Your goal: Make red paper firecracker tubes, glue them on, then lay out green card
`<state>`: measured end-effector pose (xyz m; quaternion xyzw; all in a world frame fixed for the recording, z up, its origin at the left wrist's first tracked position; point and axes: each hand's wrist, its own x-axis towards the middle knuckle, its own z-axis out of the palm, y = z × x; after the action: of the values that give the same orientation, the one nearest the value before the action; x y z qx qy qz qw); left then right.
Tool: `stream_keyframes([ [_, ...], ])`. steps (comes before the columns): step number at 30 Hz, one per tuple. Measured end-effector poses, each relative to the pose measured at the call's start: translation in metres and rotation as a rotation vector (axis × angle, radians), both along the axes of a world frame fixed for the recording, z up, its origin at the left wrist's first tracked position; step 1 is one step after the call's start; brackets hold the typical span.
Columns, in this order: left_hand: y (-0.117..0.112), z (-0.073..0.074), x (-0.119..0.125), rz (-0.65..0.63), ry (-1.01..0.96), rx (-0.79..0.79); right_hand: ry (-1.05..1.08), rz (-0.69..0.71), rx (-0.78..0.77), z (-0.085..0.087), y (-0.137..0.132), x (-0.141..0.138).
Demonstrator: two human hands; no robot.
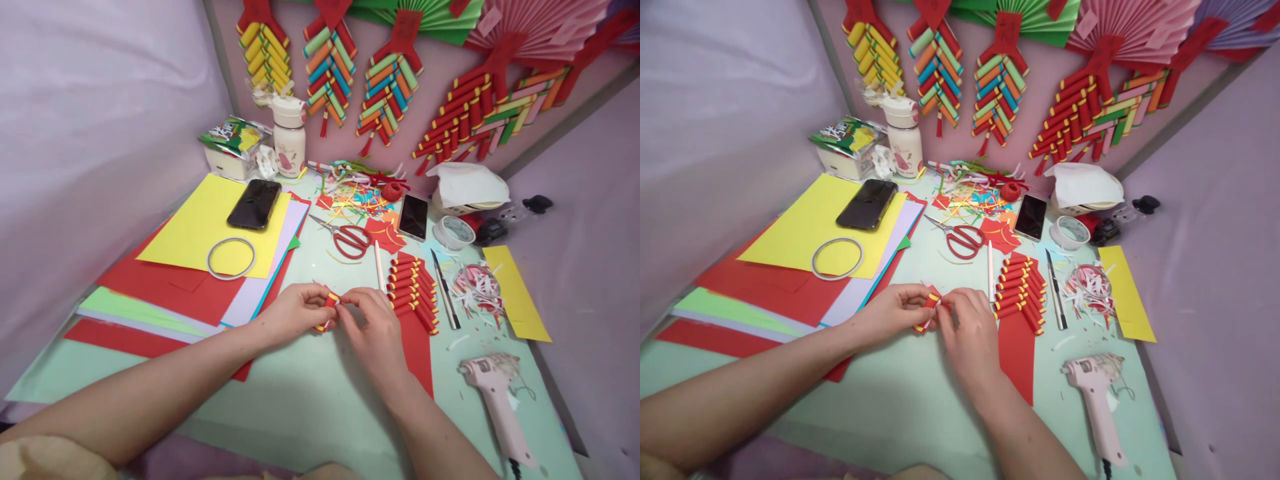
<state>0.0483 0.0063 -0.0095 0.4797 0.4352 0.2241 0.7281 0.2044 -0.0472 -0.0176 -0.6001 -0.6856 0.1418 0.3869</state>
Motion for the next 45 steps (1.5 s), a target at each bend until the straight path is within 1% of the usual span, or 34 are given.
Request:
stream_keyframes([
  [7,-0.001,-0.001,0.0,-0.036,-0.004,0.027,-0.029,0.035,-0.032,0.0,0.0,0.002],
  [14,-0.001,0.0,0.0,-0.045,-0.021,0.051,0.0,0.046,-0.067,0.001,0.0,0.001],
  [19,-0.001,-0.001,0.001,-0.029,-0.006,0.033,0.017,0.018,-0.047,0.0,0.001,0.002],
  [27,0.0,0.002,0.001,-0.024,0.001,0.029,0.005,0.065,-0.076,0.004,0.0,0.0],
  [30,0.001,0.002,0.0,-0.007,-0.005,0.015,0.01,0.072,-0.089,0.005,0.0,0.0],
  [34,0.005,0.004,-0.002,0.082,-0.038,-0.073,0.065,0.064,-0.084,0.008,-0.002,0.002],
  [37,0.007,0.007,-0.002,0.141,-0.043,-0.12,0.123,-0.02,-0.013,0.015,-0.001,0.006],
  [40,0.007,0.01,-0.002,0.113,-0.032,-0.116,0.134,-0.168,0.135,0.027,0.003,0.02],
  [42,0.006,0.012,-0.002,0.085,-0.017,-0.102,0.053,-0.308,0.25,0.035,0.006,0.038],
  [45,0.006,0.012,-0.002,0.069,-0.003,-0.083,-0.127,-0.623,0.366,0.041,0.007,0.077],
])
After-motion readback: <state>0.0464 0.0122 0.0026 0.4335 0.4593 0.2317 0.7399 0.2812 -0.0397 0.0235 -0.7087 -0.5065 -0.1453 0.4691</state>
